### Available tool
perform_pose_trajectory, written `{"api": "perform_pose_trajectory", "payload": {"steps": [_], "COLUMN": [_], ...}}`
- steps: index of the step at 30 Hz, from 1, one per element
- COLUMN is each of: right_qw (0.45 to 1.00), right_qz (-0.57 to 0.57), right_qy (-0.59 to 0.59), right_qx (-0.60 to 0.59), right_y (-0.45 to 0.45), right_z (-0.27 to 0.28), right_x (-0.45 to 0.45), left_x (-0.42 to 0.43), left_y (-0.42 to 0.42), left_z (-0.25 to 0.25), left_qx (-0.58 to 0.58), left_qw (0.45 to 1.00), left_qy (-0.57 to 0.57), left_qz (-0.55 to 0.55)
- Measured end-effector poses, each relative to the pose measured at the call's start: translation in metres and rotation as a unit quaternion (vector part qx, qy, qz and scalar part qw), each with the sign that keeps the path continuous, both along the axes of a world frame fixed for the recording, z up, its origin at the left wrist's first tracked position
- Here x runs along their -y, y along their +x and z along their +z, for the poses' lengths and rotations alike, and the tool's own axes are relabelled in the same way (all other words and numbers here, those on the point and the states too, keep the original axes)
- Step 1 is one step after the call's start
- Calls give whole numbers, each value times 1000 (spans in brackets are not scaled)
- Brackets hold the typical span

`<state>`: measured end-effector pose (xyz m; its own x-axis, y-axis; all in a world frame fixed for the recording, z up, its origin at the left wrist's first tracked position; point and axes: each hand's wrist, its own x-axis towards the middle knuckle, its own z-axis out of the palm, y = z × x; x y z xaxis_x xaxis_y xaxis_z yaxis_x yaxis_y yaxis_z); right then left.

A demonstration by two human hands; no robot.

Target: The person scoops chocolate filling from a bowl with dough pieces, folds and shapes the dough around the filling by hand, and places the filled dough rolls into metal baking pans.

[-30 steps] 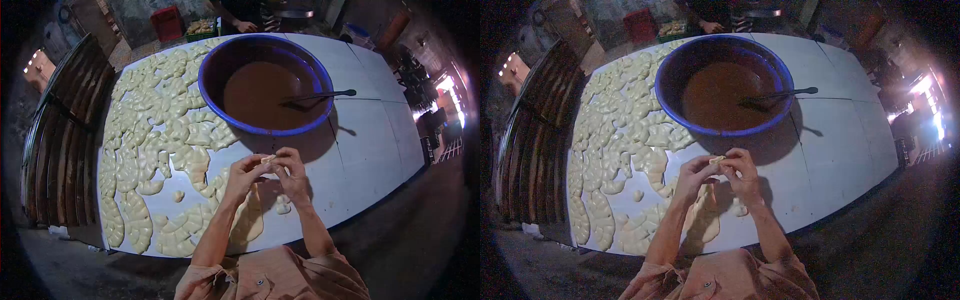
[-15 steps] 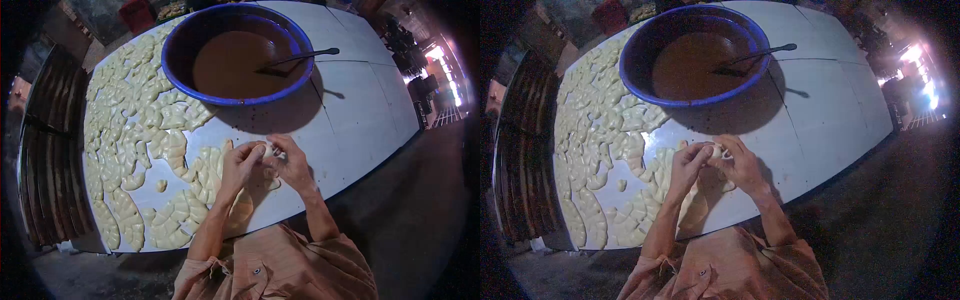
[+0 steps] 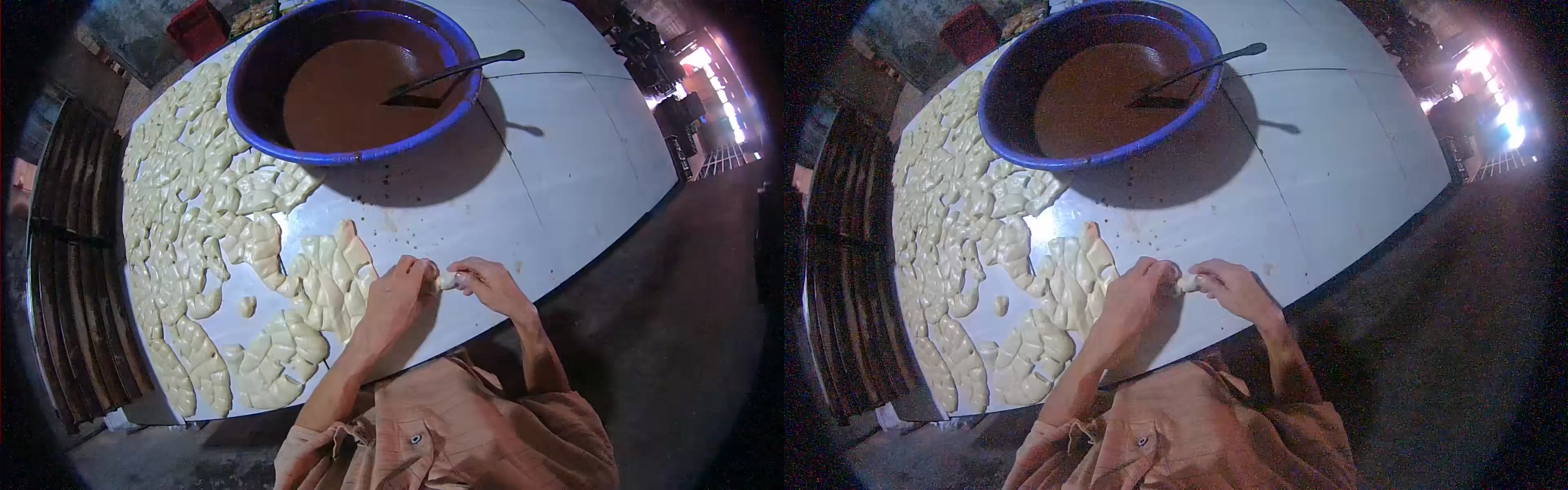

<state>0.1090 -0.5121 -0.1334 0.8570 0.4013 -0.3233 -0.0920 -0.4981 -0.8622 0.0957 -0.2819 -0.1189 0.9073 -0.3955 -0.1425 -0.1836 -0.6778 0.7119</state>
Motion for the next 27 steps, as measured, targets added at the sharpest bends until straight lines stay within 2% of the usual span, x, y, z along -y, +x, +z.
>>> {"api": "perform_pose_trajectory", "payload": {"steps": [2,6,9,11,13,14,17,18,19,21,23,24,27], "right_qw": [998,974,961,976,987,982,956,946,935,909,878,878,943], "right_qz": [22,116,96,42,19,36,111,121,130,167,223,234,239], "right_qy": [-13,-187,-187,-134,-117,-79,-87,-91,-94,-109,-134,-102,-114], "right_qx": [62,60,182,168,110,169,258,288,317,366,402,406,201], "right_y": [-3,1,4,16,35,44,70,75,79,84,87,92,95], "right_z": [9,24,33,35,45,35,17,13,9,4,1,-3,12], "right_x": [-7,-14,-18,-34,-57,-70,-118,-134,-150,-167,-176,-176,-175], "left_x": [3,5,-5,-15,-31,-40,-73,-83,-93,-112,-119,-121,-120], "left_y": [-3,-8,-15,-20,-26,-28,-24,-25,-22,-19,-8,-1,17], "left_z": [-11,-22,-10,-6,9,15,22,16,15,-8,-14,-16,-40], "left_qx": [3,3,20,59,6,-20,-91,-11,-32,115,125,129,260], "left_qw": [1000,1000,998,992,987,983,964,967,961,948,952,954,944], "left_qy": [-4,11,-21,-88,-109,-122,-62,-25,5,2,15,21,77], "left_qz": [14,26,47,69,115,137,241,254,274,296,279,269,186]}}
